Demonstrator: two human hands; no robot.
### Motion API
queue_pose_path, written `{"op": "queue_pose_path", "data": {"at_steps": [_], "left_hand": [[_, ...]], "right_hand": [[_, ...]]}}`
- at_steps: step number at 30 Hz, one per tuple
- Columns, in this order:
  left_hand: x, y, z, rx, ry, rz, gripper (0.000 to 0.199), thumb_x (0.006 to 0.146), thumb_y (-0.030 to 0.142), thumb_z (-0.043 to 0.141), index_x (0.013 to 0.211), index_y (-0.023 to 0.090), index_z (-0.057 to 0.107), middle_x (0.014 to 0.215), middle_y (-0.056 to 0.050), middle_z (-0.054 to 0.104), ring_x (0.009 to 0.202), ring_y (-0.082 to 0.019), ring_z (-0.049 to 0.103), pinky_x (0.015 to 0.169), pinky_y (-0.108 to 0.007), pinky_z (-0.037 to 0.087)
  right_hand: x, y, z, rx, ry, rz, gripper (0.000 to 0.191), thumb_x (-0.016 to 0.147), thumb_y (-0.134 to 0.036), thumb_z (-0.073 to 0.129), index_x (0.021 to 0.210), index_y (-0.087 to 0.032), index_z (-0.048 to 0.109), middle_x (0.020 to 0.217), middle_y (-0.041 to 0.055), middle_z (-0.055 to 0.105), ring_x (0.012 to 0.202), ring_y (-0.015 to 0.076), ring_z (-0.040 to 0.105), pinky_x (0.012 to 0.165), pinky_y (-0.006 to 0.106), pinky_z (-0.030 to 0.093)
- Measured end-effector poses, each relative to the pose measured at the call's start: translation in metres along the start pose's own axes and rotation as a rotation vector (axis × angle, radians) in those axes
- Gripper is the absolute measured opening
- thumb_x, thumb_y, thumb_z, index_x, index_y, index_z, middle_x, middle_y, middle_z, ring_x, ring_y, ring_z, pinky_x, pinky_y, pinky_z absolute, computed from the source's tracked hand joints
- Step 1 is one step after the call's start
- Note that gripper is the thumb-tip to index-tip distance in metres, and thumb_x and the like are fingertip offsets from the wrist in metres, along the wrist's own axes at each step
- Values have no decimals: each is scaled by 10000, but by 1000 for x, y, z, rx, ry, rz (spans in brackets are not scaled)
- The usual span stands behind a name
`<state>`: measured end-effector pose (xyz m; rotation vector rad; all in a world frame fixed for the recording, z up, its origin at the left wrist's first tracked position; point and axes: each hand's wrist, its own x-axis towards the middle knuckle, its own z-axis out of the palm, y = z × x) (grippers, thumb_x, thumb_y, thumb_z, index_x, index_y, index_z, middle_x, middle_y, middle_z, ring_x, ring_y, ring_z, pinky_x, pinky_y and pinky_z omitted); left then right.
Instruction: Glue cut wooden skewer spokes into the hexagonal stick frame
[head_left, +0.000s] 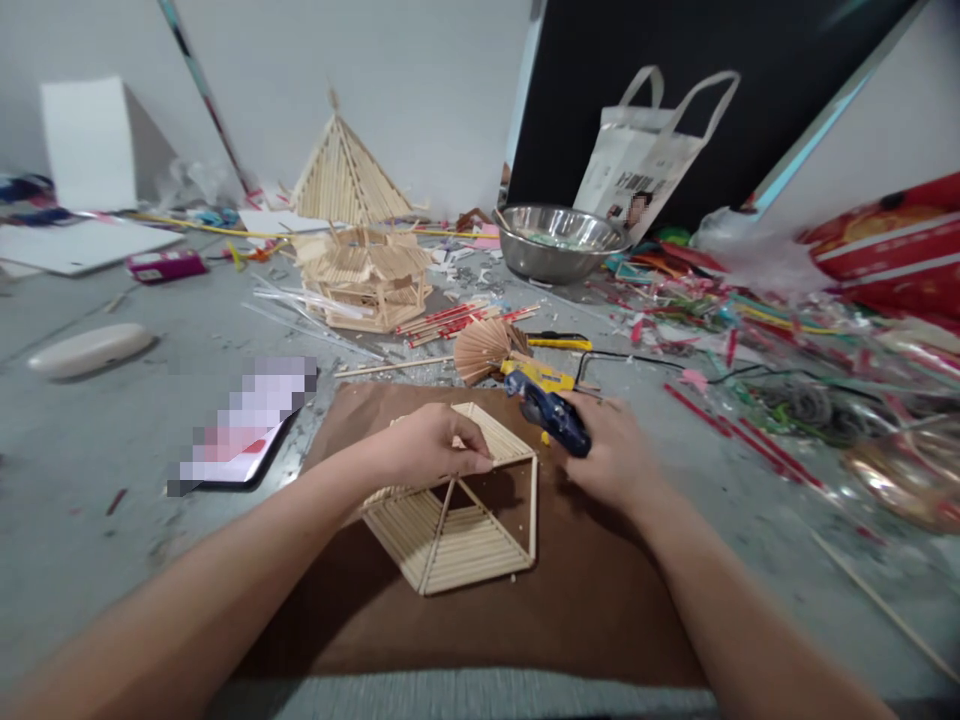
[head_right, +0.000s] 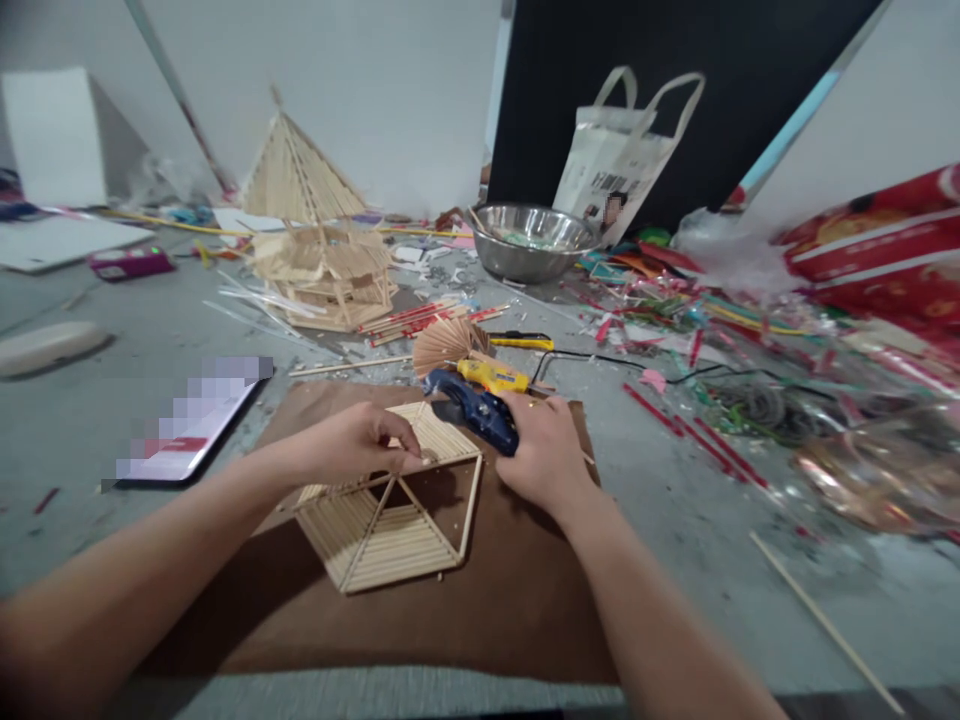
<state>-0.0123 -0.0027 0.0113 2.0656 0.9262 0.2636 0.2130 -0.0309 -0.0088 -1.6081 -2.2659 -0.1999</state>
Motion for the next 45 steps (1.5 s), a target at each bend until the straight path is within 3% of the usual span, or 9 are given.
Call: {"op": "queue_pose_path", "data": {"at_steps": [8,13,37,45], "left_hand": [[4,-2,5,-335,122,182,231,746,301,454,704,115,586,674,-5,574,631,-84,498,613,-197,391],[4,-3,7,-463,146,199,206,745,278,465,728,111,584,644,7,548,620,-74,479,614,-199,389],[4,1,13,-429,225,122,236,744,299,450,661,107,559,614,7,530,570,-64,448,545,-168,359],[2,1,13,-325,276,113,227,734,286,447,633,112,550,585,15,493,551,-66,427,519,-174,349]], "right_hand": [[-1,-12,-4,106,-42,-104,408,595,-243,498,994,-175,448,917,67,585,850,210,506,805,350,259],[0,-17,-5,122,-95,-102,405,598,-259,511,987,-168,448,928,70,581,864,211,501,809,351,241],[-1,-17,-5,94,-118,-82,403,596,-239,503,986,-149,464,919,75,584,839,212,507,775,340,266],[-1,-18,-8,78,-171,-63,368,609,-255,495,964,-158,480,905,58,591,798,195,509,730,308,283]]}}
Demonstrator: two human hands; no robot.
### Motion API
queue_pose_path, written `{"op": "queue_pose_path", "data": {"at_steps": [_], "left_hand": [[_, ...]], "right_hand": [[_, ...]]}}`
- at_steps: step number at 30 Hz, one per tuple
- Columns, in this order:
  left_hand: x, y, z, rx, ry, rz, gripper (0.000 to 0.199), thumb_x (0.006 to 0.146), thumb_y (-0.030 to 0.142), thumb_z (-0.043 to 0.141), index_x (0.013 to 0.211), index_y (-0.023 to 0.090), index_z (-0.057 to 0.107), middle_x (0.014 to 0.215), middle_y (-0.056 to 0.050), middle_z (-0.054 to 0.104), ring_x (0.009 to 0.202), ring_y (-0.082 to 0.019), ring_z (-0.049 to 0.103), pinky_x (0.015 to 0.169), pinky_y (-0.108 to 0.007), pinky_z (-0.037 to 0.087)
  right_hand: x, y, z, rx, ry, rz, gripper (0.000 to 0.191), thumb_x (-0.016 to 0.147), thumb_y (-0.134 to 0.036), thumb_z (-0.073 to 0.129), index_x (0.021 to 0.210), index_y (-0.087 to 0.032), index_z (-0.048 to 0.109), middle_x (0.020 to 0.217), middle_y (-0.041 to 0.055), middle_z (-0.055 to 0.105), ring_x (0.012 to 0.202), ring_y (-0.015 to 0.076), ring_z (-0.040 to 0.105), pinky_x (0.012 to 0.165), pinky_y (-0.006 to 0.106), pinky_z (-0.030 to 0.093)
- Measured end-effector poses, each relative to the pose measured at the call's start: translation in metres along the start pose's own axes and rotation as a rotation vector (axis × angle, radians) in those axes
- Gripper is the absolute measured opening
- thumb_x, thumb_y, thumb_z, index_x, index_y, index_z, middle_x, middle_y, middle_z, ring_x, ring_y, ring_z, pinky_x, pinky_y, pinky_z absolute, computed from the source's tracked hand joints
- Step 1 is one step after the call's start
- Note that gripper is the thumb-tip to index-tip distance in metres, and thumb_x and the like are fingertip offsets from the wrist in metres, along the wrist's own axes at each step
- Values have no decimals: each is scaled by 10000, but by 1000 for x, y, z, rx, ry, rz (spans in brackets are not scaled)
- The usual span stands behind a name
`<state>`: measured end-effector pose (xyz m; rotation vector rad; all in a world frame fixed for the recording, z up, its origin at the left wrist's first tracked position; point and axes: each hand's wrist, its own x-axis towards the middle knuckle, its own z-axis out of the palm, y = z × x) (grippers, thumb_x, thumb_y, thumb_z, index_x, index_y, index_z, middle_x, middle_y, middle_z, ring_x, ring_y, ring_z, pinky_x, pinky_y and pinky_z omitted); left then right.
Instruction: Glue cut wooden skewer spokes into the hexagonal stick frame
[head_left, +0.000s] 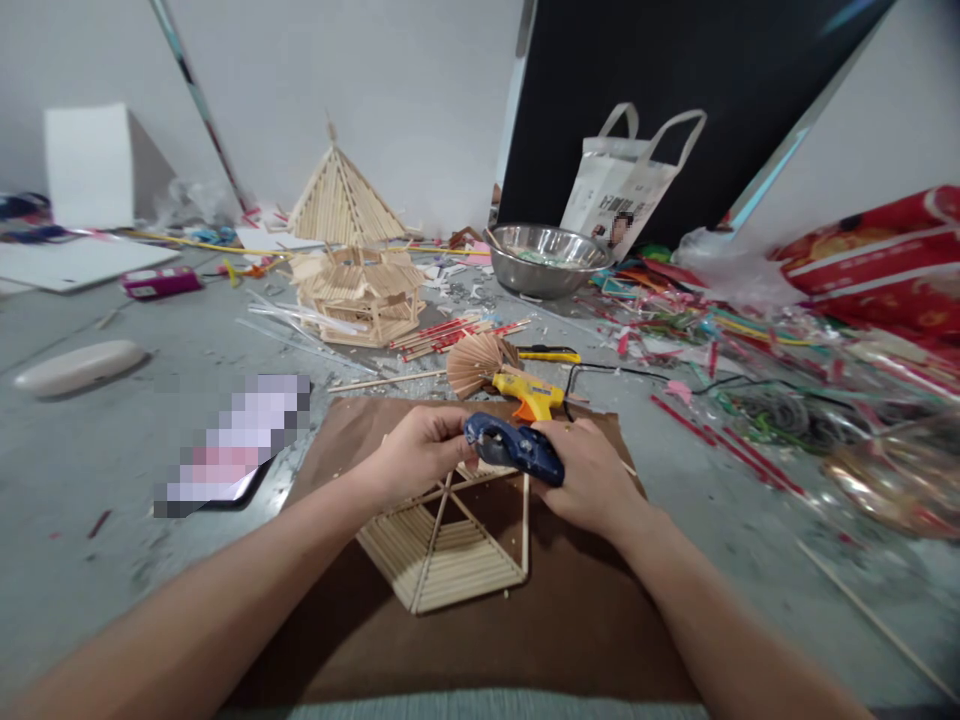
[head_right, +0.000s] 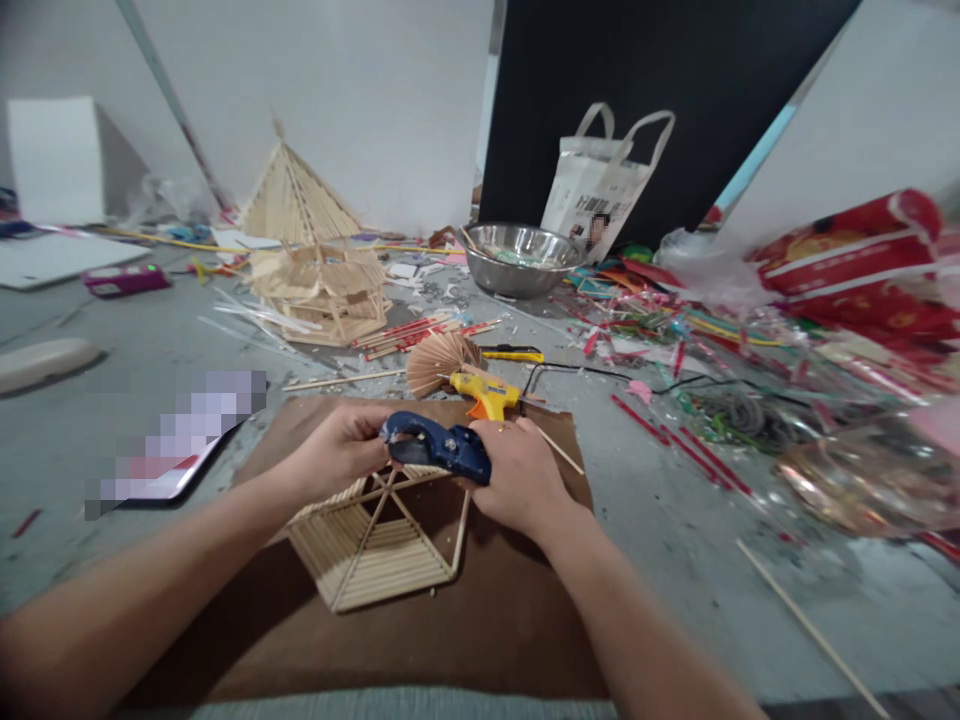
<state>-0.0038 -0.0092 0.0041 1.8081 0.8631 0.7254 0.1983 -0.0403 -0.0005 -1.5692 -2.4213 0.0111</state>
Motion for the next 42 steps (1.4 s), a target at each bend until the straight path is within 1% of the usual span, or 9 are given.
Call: {"op": "queue_pose_path", "data": {"at_steps": [7,11,15,20,27,34,37,40,42], "left_hand": [[0,-4,2,61,49,-59,204,727,283,443,668,119,550,534,31,446,466,-48,360,428,-159,282],[0,-4,4,7,62,-41,215,734,305,442,674,122,538,507,42,416,436,-39,324,412,-159,255],[0,-5,6,-38,71,-42,217,734,314,449,659,122,520,511,37,429,420,-35,317,397,-160,239],[0,-8,6,-121,37,-55,173,738,278,443,681,126,504,507,42,417,401,-33,308,376,-159,225],[0,-5,5,-166,12,-67,151,734,272,452,678,133,476,494,53,392,386,-32,312,373,-166,238],[2,1,3,-245,-16,-92,183,714,291,483,634,130,445,503,56,397,384,-22,312,367,-160,234],[3,0,1,-275,-32,-110,170,705,292,496,680,130,452,541,49,432,386,-18,317,365,-157,239],[3,-1,-1,-272,-62,-118,200,708,313,493,654,125,455,503,59,401,380,-18,305,361,-156,217],[3,0,-3,-259,-71,-128,229,717,333,480,628,123,459,481,62,386,377,-19,298,363,-157,206]], "right_hand": [[0,-2,-3,-47,-46,33,270,637,-261,463,892,-175,492,786,29,592,700,175,500,657,280,285],[0,-2,-3,-55,-74,55,259,650,-277,451,890,-187,491,776,23,584,705,175,497,654,275,282],[0,-5,-5,-73,-99,75,248,653,-284,452,876,-185,491,769,25,581,687,170,493,647,272,280],[0,-6,-5,-110,-110,102,219,644,-284,460,834,-182,496,745,30,578,659,166,477,628,266,273],[0,-6,-4,-151,-81,94,171,645,-290,453,779,-194,501,699,15,578,599,153,451,601,265,266],[-1,-9,-3,-241,-32,167,186,633,-334,476,760,-210,530,595,29,570,562,182,465,531,272,245],[0,-9,-1,-227,-14,150,199,633,-328,477,776,-204,540,600,37,574,587,188,473,548,277,248],[1,-4,1,-188,8,134,208,639,-331,471,773,-188,540,634,43,588,612,191,482,589,287,265],[2,2,4,-154,40,131,241,652,-324,456,820,-170,533,704,52,607,652,193,500,643,301,279]]}}
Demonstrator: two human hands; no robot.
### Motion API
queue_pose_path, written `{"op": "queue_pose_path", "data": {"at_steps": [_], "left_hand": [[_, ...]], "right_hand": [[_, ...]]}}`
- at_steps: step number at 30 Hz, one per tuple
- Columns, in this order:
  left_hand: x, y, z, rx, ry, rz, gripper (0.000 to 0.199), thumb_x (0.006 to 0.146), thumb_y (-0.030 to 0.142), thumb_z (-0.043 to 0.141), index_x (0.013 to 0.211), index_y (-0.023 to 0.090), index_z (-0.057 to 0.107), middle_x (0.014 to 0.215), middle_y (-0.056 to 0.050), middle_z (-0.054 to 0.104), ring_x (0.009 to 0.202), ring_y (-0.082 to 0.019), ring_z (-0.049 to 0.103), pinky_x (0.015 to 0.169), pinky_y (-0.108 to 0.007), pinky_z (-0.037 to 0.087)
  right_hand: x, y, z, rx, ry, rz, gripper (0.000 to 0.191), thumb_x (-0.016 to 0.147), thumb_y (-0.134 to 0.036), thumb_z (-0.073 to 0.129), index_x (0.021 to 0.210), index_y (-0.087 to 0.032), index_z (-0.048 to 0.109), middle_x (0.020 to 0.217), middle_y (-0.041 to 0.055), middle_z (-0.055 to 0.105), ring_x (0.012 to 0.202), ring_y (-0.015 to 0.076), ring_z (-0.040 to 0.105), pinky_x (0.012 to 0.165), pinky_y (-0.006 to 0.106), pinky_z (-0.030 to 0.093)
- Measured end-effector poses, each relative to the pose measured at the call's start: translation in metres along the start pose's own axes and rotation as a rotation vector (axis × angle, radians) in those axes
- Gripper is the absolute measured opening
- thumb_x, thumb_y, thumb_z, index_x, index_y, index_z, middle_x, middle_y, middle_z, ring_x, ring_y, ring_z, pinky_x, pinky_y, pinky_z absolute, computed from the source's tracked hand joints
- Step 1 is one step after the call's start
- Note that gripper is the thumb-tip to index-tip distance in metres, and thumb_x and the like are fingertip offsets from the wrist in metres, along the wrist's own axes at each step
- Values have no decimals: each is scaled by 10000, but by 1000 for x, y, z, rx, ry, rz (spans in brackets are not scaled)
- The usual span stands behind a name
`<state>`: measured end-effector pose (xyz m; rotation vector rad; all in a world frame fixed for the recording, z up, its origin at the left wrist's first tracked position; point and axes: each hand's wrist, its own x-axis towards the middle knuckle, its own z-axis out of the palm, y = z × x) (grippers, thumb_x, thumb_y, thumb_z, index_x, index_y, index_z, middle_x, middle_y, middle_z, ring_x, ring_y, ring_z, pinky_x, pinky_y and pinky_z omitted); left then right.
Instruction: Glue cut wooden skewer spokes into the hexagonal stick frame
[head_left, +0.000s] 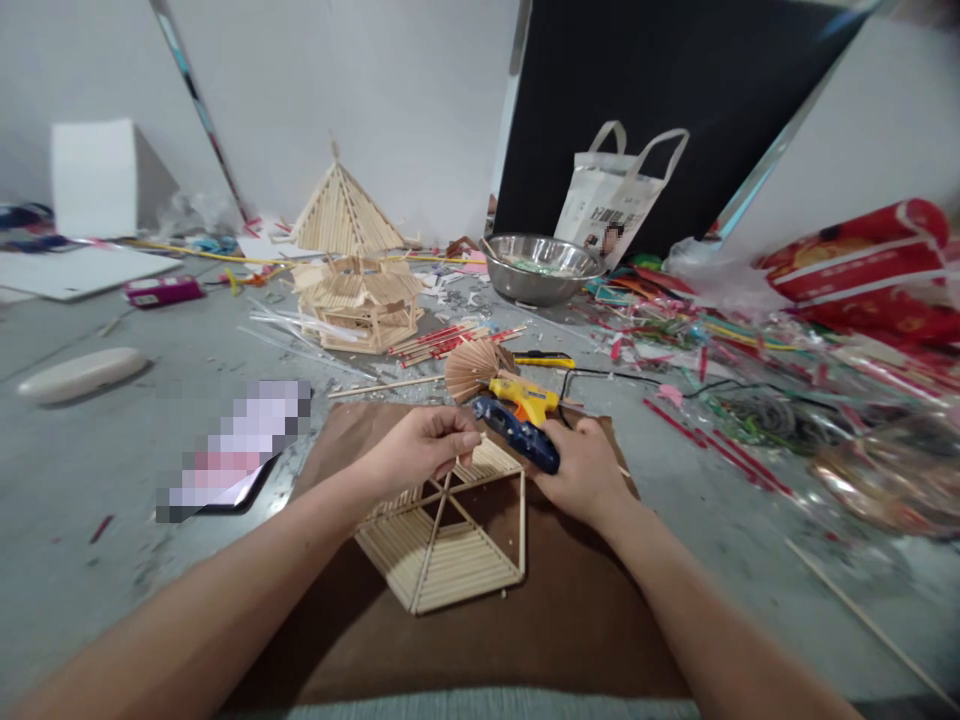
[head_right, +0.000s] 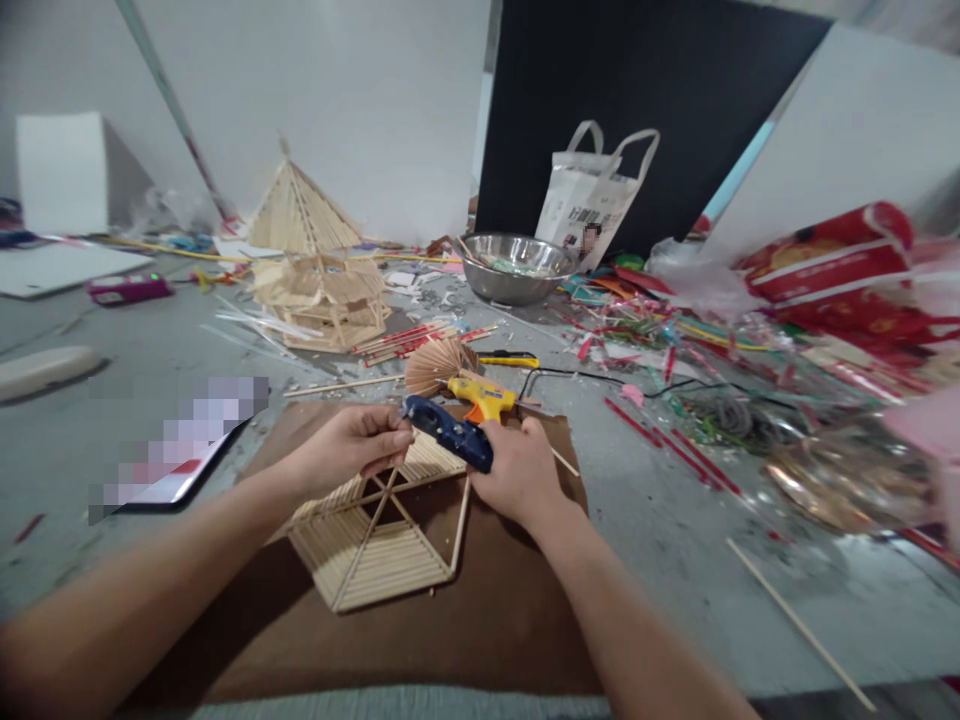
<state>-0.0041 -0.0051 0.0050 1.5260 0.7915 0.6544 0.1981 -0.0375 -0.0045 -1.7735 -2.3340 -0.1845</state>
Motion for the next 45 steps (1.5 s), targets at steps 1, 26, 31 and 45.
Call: {"op": "queue_pose_path", "data": {"at_steps": [1,26,31,45], "left_hand": [[0,1,-1,11,3,-7,238,720,339,474,626,121,466,484,58,400,377,-19,300,365,-158,207],[-5,-10,-3,848,-276,-179,193,575,350,554,655,221,674,563,13,624,503,-103,496,454,-184,289],[-5,-11,-2,863,-288,-181,198,570,356,559,665,227,675,579,6,634,513,-107,498,465,-189,290],[-6,-10,-2,919,-311,-182,191,586,326,541,677,223,674,585,-3,630,503,-110,485,463,-198,287]], "right_hand": [[1,3,2,11,25,2,275,655,-313,451,870,-157,523,765,62,614,693,198,511,677,310,280],[11,39,9,-160,172,275,410,715,-354,392,1071,-152,425,913,103,591,824,262,523,702,356,275],[11,46,10,-201,152,351,421,714,-373,395,1070,-151,430,873,112,596,784,269,526,691,374,264],[12,52,15,-229,53,413,429,701,-416,399,1040,-158,447,842,115,593,776,274,536,673,385,304]]}}
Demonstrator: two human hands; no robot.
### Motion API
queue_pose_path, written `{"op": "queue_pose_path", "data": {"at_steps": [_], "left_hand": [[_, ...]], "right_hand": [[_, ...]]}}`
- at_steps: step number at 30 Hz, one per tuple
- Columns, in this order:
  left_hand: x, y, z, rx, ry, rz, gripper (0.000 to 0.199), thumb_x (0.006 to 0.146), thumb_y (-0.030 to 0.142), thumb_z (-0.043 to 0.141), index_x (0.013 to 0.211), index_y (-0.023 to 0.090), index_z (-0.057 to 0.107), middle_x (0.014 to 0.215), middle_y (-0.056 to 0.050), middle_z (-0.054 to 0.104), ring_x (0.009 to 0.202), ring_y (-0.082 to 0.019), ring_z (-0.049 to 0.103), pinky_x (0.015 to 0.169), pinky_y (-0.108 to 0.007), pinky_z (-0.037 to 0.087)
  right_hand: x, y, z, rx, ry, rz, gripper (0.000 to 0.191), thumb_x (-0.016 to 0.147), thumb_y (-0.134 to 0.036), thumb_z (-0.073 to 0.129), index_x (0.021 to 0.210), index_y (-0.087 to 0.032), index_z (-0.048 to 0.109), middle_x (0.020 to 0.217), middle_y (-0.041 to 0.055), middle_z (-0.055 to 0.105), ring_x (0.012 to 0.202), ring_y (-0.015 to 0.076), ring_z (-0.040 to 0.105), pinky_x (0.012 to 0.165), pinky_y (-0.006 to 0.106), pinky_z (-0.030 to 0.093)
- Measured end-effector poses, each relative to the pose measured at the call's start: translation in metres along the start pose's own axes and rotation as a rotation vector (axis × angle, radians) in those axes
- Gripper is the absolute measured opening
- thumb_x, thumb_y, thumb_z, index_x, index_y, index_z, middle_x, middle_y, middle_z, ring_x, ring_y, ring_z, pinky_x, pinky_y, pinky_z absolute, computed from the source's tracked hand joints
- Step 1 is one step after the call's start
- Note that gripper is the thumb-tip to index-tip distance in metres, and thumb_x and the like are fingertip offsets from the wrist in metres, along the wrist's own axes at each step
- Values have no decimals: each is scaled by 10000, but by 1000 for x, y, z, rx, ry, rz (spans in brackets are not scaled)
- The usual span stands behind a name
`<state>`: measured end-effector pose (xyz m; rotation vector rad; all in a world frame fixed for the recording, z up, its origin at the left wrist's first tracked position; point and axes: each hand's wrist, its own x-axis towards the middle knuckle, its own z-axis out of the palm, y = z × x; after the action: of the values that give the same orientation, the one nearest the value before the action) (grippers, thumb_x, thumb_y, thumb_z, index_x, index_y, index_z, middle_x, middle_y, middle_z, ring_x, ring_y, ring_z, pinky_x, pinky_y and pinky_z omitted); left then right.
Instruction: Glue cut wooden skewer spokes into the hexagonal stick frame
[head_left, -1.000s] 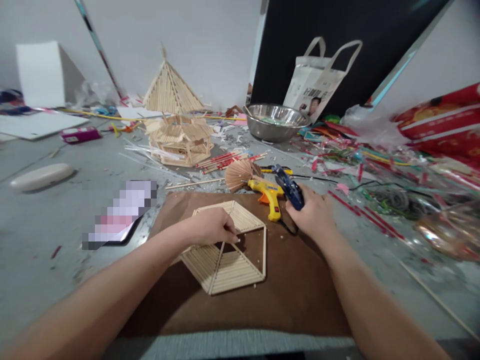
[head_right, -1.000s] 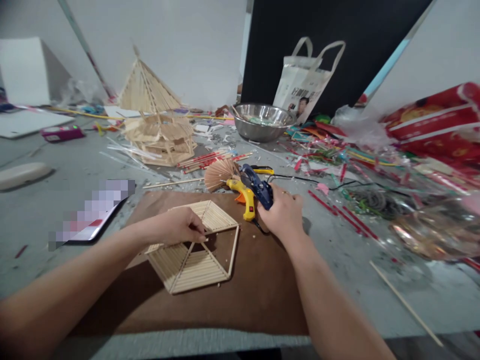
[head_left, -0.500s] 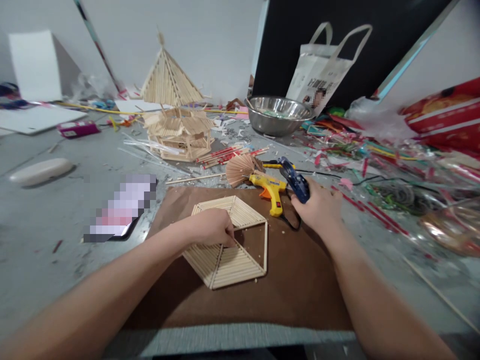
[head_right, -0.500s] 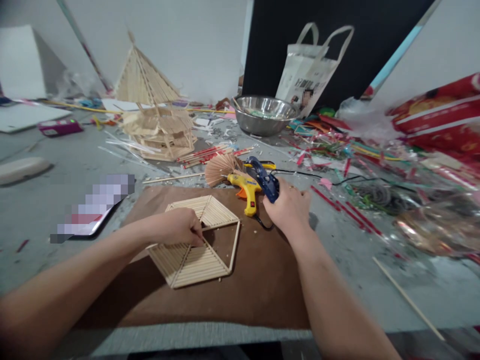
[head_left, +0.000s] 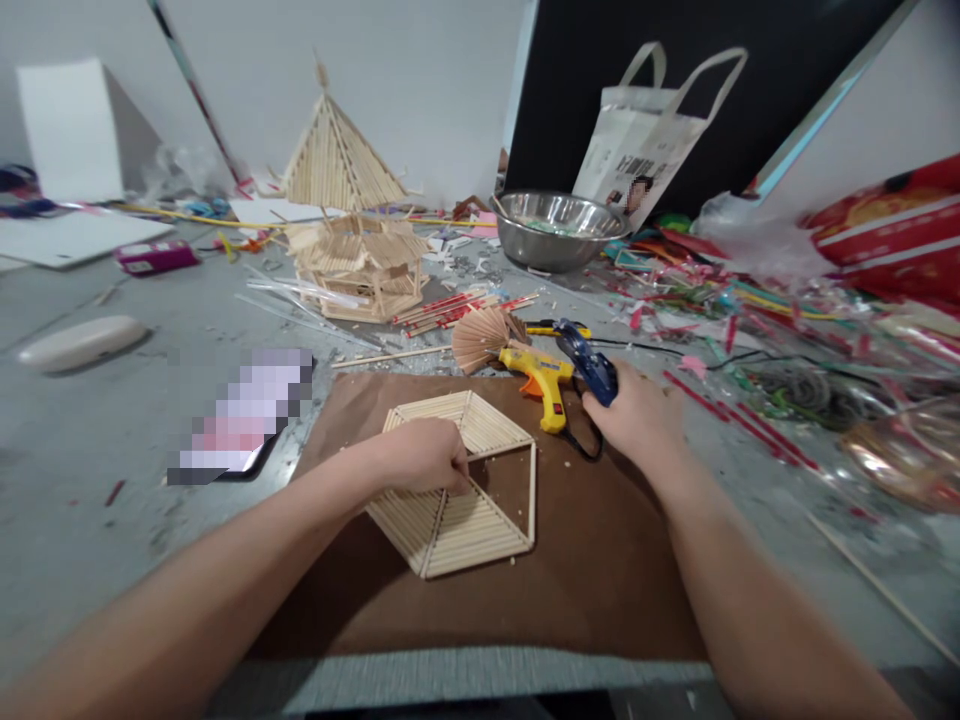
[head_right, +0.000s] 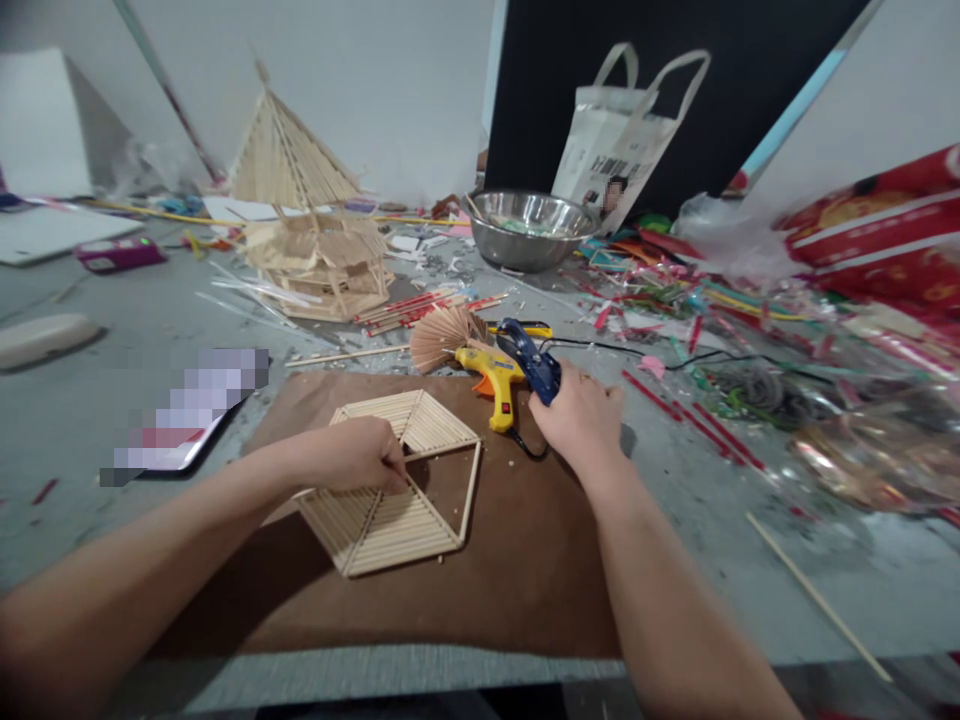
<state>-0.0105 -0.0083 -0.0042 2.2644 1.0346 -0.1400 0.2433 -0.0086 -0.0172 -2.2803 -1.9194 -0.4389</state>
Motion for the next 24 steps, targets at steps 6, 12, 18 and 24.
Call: {"op": "queue_pose_path", "data": {"at_steps": [6,12,18,24], "left_hand": [[2,-3,2,-14,8,20,161,574,322,563,654,228,667,591,2,628,521,-115,493,469,-201,284],[3,-2,3,54,12,9,178,582,347,552,665,236,664,604,4,630,548,-117,504,477,-200,285],[3,-1,1,85,-22,-20,208,588,371,531,698,248,657,633,17,633,575,-111,510,486,-193,300],[3,1,-1,60,-52,-15,230,600,369,513,701,217,654,622,11,622,565,-104,508,484,-186,309]], "right_hand": [[6,12,7,-14,-159,146,580,627,-559,419,1042,-155,452,906,167,567,858,339,503,671,455,325],[11,20,6,13,-194,305,729,611,-670,325,1067,-112,434,994,213,519,928,365,465,721,497,312],[16,33,11,11,-181,455,802,595,-683,329,1152,-107,360,1110,208,456,1016,376,399,778,526,278],[18,37,17,-11,-225,469,837,567,-691,359,1169,-109,346,1135,214,435,1044,376,370,800,526,249]]}}
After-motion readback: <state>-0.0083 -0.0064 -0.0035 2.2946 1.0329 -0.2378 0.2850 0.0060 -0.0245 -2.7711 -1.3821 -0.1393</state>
